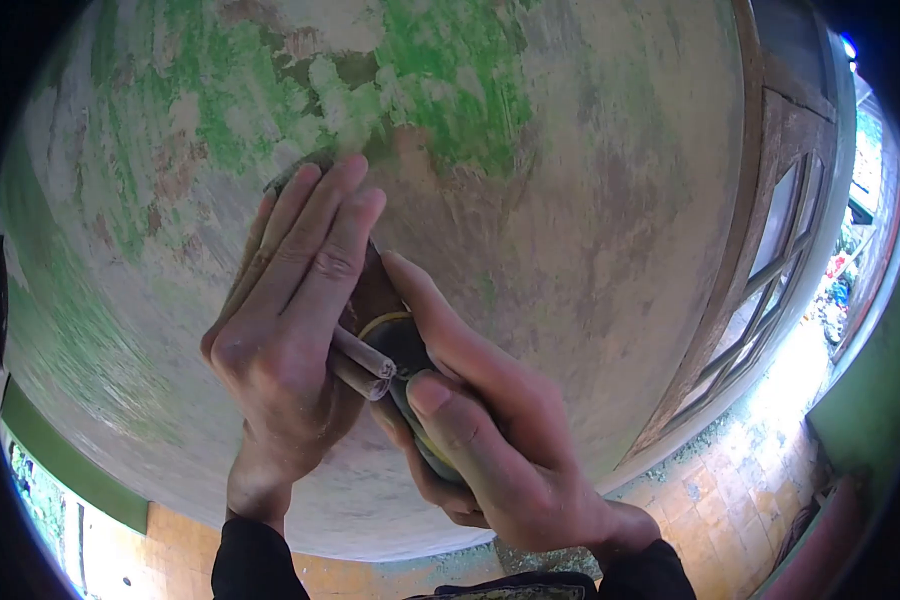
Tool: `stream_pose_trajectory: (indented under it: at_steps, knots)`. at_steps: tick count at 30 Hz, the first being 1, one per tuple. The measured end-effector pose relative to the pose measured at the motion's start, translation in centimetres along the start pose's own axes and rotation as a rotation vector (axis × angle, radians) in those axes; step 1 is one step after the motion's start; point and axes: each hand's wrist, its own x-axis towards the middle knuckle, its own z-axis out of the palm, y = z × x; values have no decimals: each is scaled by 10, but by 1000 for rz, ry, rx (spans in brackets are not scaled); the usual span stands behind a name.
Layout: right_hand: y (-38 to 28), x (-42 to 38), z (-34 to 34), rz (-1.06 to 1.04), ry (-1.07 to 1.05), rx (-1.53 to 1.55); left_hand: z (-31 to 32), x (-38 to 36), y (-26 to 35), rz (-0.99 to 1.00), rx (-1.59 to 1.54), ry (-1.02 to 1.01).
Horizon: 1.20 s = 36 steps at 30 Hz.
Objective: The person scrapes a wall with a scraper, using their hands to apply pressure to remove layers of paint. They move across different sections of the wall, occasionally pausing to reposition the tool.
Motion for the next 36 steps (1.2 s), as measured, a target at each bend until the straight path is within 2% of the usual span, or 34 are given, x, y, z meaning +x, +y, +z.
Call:
stream_pose_trajectory:
  at_steps: [7,15,17,27,29,32,34,36]
  knots:
    - [0,-5,-1,32,-30,-26,-5,-3,3,5,-50,-65]
    - [-2,-3,-1,14,-73,-110,-1,0,-2,1,-43,-8]
    - [7,-3,2,-5,15,-122,-3,-2,5,-4,-45,-27]
    - [2,0,2,5,-49,-85,2,0,-3,0,-55,18]
    - [0,8,7,-111,4,-89,0,8,-7,9,-29,21]
    - [10,14,-7,-102,-72,-48,-7,9,-7,25,22,17]
    - [26,11,-37,-46,-139,-110,-24,-1,1,5,-44,-222]
    - [47,-10,-86,98,-264,-121,-40,-39,6,65,-304,-364]
